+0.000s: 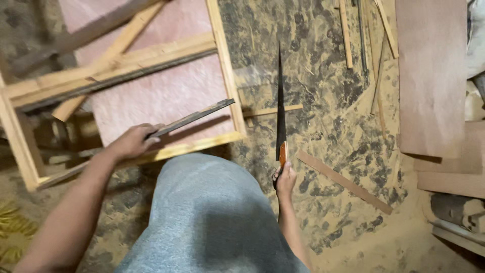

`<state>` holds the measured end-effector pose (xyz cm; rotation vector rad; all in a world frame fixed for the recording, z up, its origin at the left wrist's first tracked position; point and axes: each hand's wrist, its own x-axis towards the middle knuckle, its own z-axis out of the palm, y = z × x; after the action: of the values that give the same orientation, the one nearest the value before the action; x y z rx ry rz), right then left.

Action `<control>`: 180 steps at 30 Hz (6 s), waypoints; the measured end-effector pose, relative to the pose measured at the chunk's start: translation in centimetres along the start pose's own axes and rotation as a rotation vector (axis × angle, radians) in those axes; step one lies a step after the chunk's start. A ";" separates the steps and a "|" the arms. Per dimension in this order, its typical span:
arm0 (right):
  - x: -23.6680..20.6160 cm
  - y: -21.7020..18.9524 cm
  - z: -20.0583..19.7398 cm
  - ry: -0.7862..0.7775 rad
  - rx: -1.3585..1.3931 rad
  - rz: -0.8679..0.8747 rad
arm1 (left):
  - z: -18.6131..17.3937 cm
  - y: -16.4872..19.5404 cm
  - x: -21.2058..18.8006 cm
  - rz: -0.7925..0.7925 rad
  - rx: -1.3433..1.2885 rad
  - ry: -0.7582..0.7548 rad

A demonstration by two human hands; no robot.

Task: The person kneels beside a wooden frame lying on the workshop floor and saws thin wood strips with a hand saw, holding each strip against the frame edge while cutting. They reposition strips, pick up new pieces from a pile, and continue sawing pieces to length.

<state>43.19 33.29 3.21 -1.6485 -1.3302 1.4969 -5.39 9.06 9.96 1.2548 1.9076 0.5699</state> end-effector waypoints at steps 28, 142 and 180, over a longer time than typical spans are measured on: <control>-1.9 -9.6 15.5 -0.168 -0.122 -0.040 | 1.8 -10.7 8.0 0.161 0.295 0.403; -7.3 -10.8 18.4 0.142 -0.170 0.173 | -20.2 -8.9 26.1 0.264 0.297 0.694; -0.7 -0.3 4.8 0.095 0.349 0.140 | 3.6 5.9 9.7 0.002 -0.209 0.145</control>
<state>38.65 31.76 2.61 -1.5854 -0.8590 1.6031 -1.35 20.14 8.53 1.1073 1.9082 0.8585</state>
